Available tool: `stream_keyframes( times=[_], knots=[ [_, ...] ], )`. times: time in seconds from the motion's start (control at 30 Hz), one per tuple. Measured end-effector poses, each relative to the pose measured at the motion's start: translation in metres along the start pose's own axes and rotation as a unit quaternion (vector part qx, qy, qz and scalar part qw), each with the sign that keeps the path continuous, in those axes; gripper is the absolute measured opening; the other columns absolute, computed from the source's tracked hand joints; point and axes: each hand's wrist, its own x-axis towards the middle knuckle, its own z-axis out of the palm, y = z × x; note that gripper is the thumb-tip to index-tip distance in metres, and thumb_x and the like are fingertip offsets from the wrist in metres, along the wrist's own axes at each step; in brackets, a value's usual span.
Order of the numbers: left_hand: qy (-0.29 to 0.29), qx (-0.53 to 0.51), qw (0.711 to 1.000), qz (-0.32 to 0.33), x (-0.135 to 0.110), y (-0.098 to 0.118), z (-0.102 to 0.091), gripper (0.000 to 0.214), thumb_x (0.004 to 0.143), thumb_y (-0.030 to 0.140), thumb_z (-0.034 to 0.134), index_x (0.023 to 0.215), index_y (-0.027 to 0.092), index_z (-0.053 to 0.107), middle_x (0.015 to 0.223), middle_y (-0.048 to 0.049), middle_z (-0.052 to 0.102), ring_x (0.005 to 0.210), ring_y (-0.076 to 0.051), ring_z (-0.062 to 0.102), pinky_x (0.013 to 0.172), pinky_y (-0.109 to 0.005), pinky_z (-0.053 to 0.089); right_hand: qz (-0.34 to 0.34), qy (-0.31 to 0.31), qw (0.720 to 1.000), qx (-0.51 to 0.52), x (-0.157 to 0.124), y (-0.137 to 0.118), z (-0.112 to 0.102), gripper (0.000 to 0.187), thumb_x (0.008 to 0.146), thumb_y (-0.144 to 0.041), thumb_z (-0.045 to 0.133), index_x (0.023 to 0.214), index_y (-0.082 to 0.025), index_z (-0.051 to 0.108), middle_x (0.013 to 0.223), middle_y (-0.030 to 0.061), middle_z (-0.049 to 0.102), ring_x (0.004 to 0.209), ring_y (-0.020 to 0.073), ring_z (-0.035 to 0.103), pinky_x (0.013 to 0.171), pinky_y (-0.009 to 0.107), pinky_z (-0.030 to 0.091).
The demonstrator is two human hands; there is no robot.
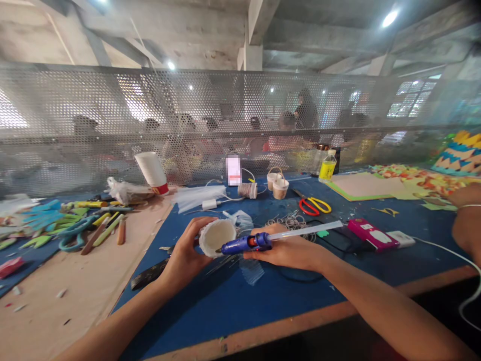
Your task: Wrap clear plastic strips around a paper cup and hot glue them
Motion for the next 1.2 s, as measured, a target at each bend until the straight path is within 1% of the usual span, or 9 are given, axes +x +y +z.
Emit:
stream_keyframes(
  times=[0.17, 0.33, 0.5, 0.7, 0.77, 0.87, 0.97, 1.07, 1.2],
  knots=[
    [-0.001, 0.007, 1.000, 0.004, -0.0008, -0.0028, -0.0003, 0.056, 0.078, 0.024, 0.076, 0.129, 0.027, 0.053, 0.130, -0.0116, 0.058, 0.117, -0.026, 0.061, 0.089, -0.038, 0.057, -0.001, -0.002, 1.000, 0.005, -0.0007, -0.0010, -0.0001, 0.028, 0.091, -0.050, 0.064, 0.088, -0.022, 0.066, 0.076, -0.0017, 0.066, 0.063, 0.0135, 0.054, 0.058, 0.028, 0.036],
    [-0.005, 0.023, 1.000, 0.018, 0.0015, 0.0011, -0.0008, 0.054, 0.079, 0.023, 0.075, 0.128, 0.026, 0.053, 0.128, -0.0113, 0.060, 0.117, -0.026, 0.061, 0.088, -0.037, 0.057, -0.001, -0.001, 1.000, 0.001, -0.0007, 0.0013, 0.0008, 0.029, 0.091, -0.052, 0.064, 0.089, -0.023, 0.066, 0.075, -0.0026, 0.065, 0.063, 0.0127, 0.053, 0.059, 0.027, 0.035],
    [-0.002, 0.038, 0.998, 0.043, 0.0026, 0.0046, -0.0007, 0.052, 0.080, 0.024, 0.075, 0.127, 0.026, 0.054, 0.125, -0.0112, 0.062, 0.115, -0.026, 0.062, 0.088, -0.038, 0.057, 0.003, -0.001, 1.000, -0.003, -0.0010, 0.0019, 0.0003, 0.028, 0.090, -0.052, 0.065, 0.088, -0.023, 0.065, 0.076, -0.0029, 0.066, 0.063, 0.0123, 0.053, 0.059, 0.027, 0.035],
    [-0.017, 0.035, 0.998, 0.056, 0.0019, -0.0004, 0.0001, 0.054, 0.081, 0.024, 0.075, 0.130, 0.026, 0.052, 0.128, -0.0113, 0.058, 0.119, -0.026, 0.060, 0.093, -0.039, 0.056, -0.003, 0.008, 1.000, -0.015, 0.0000, 0.0009, 0.0021, 0.026, 0.091, -0.048, 0.064, 0.088, -0.023, 0.065, 0.079, -0.0014, 0.067, 0.068, 0.0136, 0.057, 0.061, 0.027, 0.036],
    [-0.016, 0.033, 0.999, 0.036, 0.0020, -0.0011, 0.0005, 0.055, 0.080, 0.023, 0.075, 0.129, 0.026, 0.052, 0.128, -0.0106, 0.058, 0.118, -0.026, 0.060, 0.092, -0.039, 0.056, -0.008, 0.020, 1.000, -0.021, 0.0011, 0.0017, 0.0041, 0.027, 0.092, -0.048, 0.064, 0.086, -0.021, 0.065, 0.080, -0.0003, 0.067, 0.069, 0.0136, 0.057, 0.062, 0.027, 0.037],
    [-0.008, 0.010, 1.000, -0.016, 0.0024, -0.0003, 0.0011, 0.059, 0.075, 0.027, 0.080, 0.127, 0.026, 0.053, 0.126, -0.0094, 0.061, 0.114, -0.026, 0.063, 0.090, -0.039, 0.056, -0.017, 0.048, 0.998, -0.031, 0.0025, 0.0038, 0.0072, 0.029, 0.092, -0.048, 0.064, 0.085, -0.020, 0.064, 0.079, -0.0005, 0.065, 0.069, 0.0129, 0.056, 0.063, 0.027, 0.037],
    [0.006, -0.024, 0.998, -0.055, 0.0025, 0.0001, 0.0016, 0.066, 0.070, 0.033, 0.085, 0.126, 0.026, 0.052, 0.123, -0.0077, 0.064, 0.111, -0.026, 0.064, 0.092, -0.040, 0.056, -0.022, 0.095, 0.995, -0.020, 0.0032, 0.0050, 0.0086, 0.032, 0.092, -0.049, 0.064, 0.080, -0.019, 0.060, 0.074, -0.0028, 0.061, 0.065, 0.0108, 0.052, 0.062, 0.026, 0.037],
    [0.016, -0.052, 0.995, -0.081, 0.0027, 0.0000, 0.0021, 0.068, 0.069, 0.034, 0.085, 0.127, 0.026, 0.051, 0.123, -0.0069, 0.065, 0.111, -0.026, 0.065, 0.095, -0.040, 0.054, -0.033, 0.147, 0.989, 0.014, 0.0039, 0.0044, 0.0077, 0.034, 0.091, -0.048, 0.065, 0.075, -0.019, 0.057, 0.068, -0.0040, 0.056, 0.061, 0.0096, 0.048, 0.060, 0.025, 0.038],
    [0.030, -0.076, 0.989, -0.120, 0.0041, 0.0006, 0.0026, 0.073, 0.065, 0.035, 0.087, 0.127, 0.023, 0.051, 0.120, -0.0073, 0.067, 0.110, -0.027, 0.065, 0.100, -0.042, 0.052, -0.050, 0.197, 0.979, 0.032, 0.0056, 0.0052, 0.0071, 0.033, 0.091, -0.046, 0.065, 0.073, -0.019, 0.058, 0.068, -0.0025, 0.058, 0.060, 0.0104, 0.050, 0.060, 0.026, 0.042]
  ],
)
